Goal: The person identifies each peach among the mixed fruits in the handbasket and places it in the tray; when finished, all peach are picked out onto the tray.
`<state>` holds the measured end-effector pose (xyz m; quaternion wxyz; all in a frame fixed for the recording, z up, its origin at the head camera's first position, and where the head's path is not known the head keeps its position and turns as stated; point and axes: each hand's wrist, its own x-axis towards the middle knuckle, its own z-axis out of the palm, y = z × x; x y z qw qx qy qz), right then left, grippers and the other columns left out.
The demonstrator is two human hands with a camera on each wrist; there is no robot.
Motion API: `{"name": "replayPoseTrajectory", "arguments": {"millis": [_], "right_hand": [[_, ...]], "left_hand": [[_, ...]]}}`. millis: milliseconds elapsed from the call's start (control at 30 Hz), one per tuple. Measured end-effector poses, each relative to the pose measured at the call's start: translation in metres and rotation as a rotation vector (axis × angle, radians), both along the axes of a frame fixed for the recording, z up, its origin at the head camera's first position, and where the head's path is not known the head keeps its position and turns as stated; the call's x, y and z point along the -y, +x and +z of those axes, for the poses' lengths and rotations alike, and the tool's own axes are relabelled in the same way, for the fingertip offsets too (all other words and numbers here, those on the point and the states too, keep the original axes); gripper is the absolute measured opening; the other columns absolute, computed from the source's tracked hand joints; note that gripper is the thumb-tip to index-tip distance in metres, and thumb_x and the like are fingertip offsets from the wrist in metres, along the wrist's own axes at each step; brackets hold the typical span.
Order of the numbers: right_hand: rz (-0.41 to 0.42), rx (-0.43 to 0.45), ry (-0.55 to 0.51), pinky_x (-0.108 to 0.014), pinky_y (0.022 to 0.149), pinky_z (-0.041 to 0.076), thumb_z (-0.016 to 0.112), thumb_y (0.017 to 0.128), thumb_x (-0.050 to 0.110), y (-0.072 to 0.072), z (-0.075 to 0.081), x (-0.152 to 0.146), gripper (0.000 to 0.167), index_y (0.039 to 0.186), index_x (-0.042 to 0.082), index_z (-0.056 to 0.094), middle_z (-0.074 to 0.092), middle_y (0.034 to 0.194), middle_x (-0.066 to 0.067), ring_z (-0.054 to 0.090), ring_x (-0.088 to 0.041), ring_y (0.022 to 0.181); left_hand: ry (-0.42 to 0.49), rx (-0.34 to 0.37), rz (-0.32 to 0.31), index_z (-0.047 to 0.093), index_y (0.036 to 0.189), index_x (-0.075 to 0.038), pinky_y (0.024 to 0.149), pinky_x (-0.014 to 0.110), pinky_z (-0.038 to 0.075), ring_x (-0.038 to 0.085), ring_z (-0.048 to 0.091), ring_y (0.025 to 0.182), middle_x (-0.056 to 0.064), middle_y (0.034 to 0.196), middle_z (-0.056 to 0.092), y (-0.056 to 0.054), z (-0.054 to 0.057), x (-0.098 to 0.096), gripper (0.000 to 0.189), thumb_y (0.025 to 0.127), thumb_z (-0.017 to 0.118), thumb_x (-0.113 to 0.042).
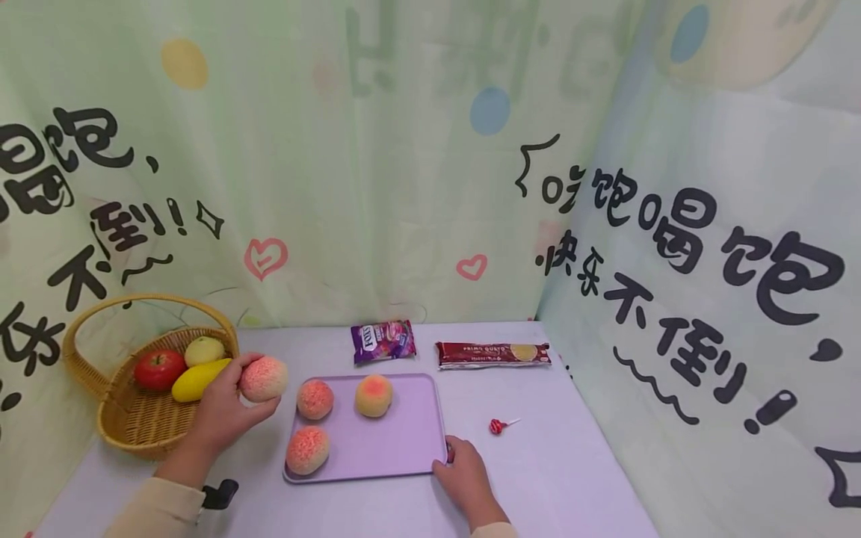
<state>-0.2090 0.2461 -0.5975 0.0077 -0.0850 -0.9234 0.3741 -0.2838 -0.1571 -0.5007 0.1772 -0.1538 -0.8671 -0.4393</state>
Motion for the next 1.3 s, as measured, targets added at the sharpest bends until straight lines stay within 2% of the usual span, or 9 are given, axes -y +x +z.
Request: {"name": "replayPoseTrajectory", "arguments": {"millis": [133, 233, 400, 667, 867, 1033, 1300], "right_hand": [[0.003, -0.007, 0.0, -0.029, 0.069, 0.039, 0.077, 0.083, 0.013, 0.0, -0.001, 0.0, 0.051, 0.129, -0.007, 0.063, 0.053, 0.085, -0.001, 0.046, -0.015, 0.078], [0.0, -0.011, 0.004, -0.03, 0.069, 0.039, 0.075, 0.082, 0.011, 0.0, -0.001, 0.0, 0.051, 0.129, -0.007, 0.063, 0.053, 0.085, -0.001, 0.046, -0.015, 0.078], [-0.001, -0.018, 0.006, -0.031, 0.071, 0.04, 0.073, 0.08, 0.01, -0.001, -0.001, 0.001, 0.051, 0.128, -0.006, 0.064, 0.053, 0.086, -0.001, 0.047, -0.015, 0.08], [-0.002, -0.013, 0.0, -0.031, 0.07, 0.04, 0.072, 0.079, 0.009, -0.003, -0.001, 0.0, 0.051, 0.128, -0.004, 0.065, 0.053, 0.084, -0.001, 0.047, -0.015, 0.079], [0.005, -0.018, -0.011, -0.03, 0.07, 0.04, 0.072, 0.08, 0.008, -0.002, -0.002, 0.0, 0.051, 0.128, -0.006, 0.064, 0.054, 0.085, -0.001, 0.047, -0.015, 0.078], [-0.001, -0.013, -0.008, -0.03, 0.069, 0.039, 0.072, 0.079, 0.008, -0.001, 0.0, 0.0, 0.051, 0.128, -0.005, 0.065, 0.053, 0.085, -0.001, 0.047, -0.015, 0.079], [-0.005, -0.02, 0.013, -0.03, 0.069, 0.039, 0.07, 0.079, 0.008, -0.001, 0.0, 0.001, 0.05, 0.126, -0.007, 0.065, 0.053, 0.084, -0.001, 0.047, -0.015, 0.079]], "left_hand": [[0.0, 0.064, -0.026, 0.049, 0.142, -0.008, 0.098, 0.05, 0.057, 0.03, 0.063, 0.119, 0.013, 0.135, 0.063, 0.002, -0.001, -0.017, 0.08, 0.075, 0.092, -0.012], [-0.016, 0.088, -0.046, 0.049, 0.144, -0.008, 0.101, 0.05, 0.055, 0.031, 0.062, 0.123, 0.012, 0.138, 0.061, 0.003, -0.002, -0.029, 0.082, 0.075, 0.093, -0.016], [-0.012, 0.098, -0.099, 0.052, 0.141, -0.009, 0.1, 0.048, 0.056, 0.028, 0.063, 0.121, 0.01, 0.136, 0.061, 0.004, -0.009, -0.045, 0.08, 0.074, 0.094, -0.016], [-0.068, 0.161, -0.122, 0.056, 0.135, -0.018, 0.1, 0.049, 0.057, 0.023, 0.06, 0.12, 0.002, 0.137, 0.055, 0.005, -0.021, -0.069, 0.074, 0.071, 0.093, -0.013], [-0.106, 0.229, -0.135, 0.056, 0.136, -0.02, 0.101, 0.048, 0.056, 0.02, 0.059, 0.119, 0.0, 0.136, 0.054, 0.006, -0.027, -0.081, 0.077, 0.069, 0.094, -0.013], [-0.134, 0.217, -0.174, 0.058, 0.134, -0.018, 0.102, 0.047, 0.055, 0.018, 0.058, 0.117, -0.001, 0.131, 0.058, 0.006, -0.031, -0.085, 0.075, 0.069, 0.094, -0.014], [-0.145, 0.237, -0.24, 0.059, 0.131, -0.018, 0.1, 0.046, 0.055, 0.017, 0.058, 0.115, -0.002, 0.127, 0.061, 0.01, -0.04, -0.095, 0.071, 0.069, 0.093, -0.015]]}}
